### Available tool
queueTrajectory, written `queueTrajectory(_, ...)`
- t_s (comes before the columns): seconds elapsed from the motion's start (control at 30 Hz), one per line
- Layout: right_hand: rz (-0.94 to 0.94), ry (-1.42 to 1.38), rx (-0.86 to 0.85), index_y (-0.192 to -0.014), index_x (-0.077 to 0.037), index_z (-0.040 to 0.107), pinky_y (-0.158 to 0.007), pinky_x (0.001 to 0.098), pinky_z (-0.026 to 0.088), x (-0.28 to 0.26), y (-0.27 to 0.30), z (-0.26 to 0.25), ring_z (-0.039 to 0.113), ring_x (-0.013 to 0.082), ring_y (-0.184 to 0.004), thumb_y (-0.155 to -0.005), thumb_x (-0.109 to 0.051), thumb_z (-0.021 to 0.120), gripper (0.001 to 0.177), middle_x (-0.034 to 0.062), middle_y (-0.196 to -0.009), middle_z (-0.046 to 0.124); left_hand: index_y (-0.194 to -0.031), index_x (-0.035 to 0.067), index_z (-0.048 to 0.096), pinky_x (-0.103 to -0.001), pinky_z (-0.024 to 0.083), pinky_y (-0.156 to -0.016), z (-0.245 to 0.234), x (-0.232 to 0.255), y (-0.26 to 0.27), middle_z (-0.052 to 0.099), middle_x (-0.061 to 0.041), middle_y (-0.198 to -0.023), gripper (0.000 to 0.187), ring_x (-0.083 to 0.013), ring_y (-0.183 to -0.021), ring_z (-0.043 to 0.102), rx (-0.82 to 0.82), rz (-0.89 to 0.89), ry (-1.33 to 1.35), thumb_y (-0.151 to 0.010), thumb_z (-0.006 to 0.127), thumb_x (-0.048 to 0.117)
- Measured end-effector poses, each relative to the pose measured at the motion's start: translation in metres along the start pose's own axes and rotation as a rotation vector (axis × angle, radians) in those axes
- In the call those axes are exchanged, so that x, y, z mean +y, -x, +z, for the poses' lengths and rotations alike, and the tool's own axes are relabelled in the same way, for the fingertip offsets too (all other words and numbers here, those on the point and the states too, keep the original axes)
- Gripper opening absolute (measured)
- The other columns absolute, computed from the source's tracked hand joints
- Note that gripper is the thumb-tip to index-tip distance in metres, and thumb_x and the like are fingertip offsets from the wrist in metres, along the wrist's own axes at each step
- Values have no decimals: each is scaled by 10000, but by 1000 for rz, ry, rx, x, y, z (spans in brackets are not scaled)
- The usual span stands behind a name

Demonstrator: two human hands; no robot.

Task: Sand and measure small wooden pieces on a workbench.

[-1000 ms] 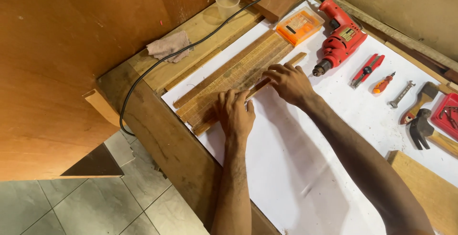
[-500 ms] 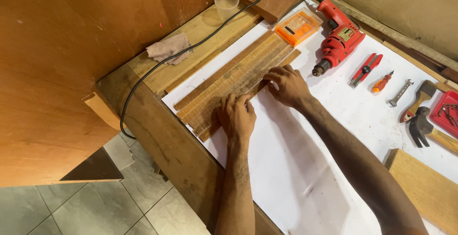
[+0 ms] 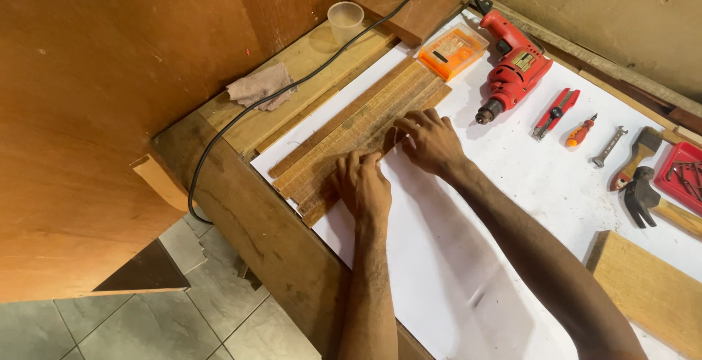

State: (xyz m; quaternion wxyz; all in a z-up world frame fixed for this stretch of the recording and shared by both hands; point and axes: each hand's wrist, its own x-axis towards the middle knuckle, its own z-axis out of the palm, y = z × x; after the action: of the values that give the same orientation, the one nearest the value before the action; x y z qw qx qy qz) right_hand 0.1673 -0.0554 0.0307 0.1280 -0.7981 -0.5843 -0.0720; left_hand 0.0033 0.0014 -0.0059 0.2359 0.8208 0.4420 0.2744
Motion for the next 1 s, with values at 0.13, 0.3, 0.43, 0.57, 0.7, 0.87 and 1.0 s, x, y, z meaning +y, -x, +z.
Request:
queueTrajectory(0.13, -107, 41, 36, -1336, -223, 656, -932, 512, 516, -8, 0, 2, 522, 339, -1263, -872, -208, 727, 470, 117, -1427, 579, -1097, 113, 771, -446, 385, -1054, 6, -4, -1, 697, -59, -1230, 257, -212, -1149, 563, 31, 28, 36, -843, 772, 80)
queueTrajectory(0.3, 27, 63, -71, -1322, -287, 656, -923, 508, 526, -15, -1, 3, 503, 312, -1317, -881, -205, 729, 454, 31, -1417, 586, -1104, 109, 773, -437, 412, -1064, 16, -9, 0, 702, -51, -1220, 262, -205, -1150, 573, 61, 36, 66, -848, 753, 60)
queueTrajectory(0.43, 31, 56, -47, -1314, -271, 662, -929, 507, 523, -13, 1, 3, 496, 336, -1305, -875, -198, 727, 449, 54, -1401, 581, -1083, 99, 770, -424, 458, -1018, 0, 2, 0, 693, -49, -1196, 200, -229, -1136, 567, 44, 33, 104, -884, 743, 102)
queueTrajectory(0.57, 5, 18, -26, -1345, -231, 637, -944, 495, 531, -10, 14, -9, 529, 317, -1290, -886, -157, 699, 469, 61, -1422, 579, -1079, 88, 766, -453, 465, -998, -17, 17, 4, 679, -72, -1148, 203, -266, -1129, 566, 69, 140, 186, -885, 750, 142)
queueTrajectory(0.7, -29, 47, 21, -1357, -187, 613, -917, 517, 526, 2, 36, -30, 533, 333, -1267, -875, -183, 704, 491, 106, -1437, 558, -1027, 97, 775, -514, 417, -965, -32, 37, 15, 687, -54, -1099, 175, -292, -1125, 573, 122, 267, 220, -857, 768, 139)
queueTrajectory(0.87, 26, 158, -37, -1352, -203, 627, -890, 503, 534, 24, 82, -70, 550, 301, -1239, -886, -186, 689, 471, 79, -1427, 564, -1056, 115, 770, -463, 458, -992, -12, 45, 24, 677, -43, -1101, 176, -294, -1117, 574, 65, 397, 309, -884, 764, 151)
queueTrajectory(1.0, 19, 293, -70, -1317, -219, 648, -869, 483, 533, 46, 134, -98, 563, 278, -1202, -894, -225, 695, 425, 46, -1381, 584, -1055, 111, 768, -465, 453, -980, -10, 61, 40, 678, -43, -1099, 201, -296, -1129, 572, 8, 526, 332, -855, 778, 134)
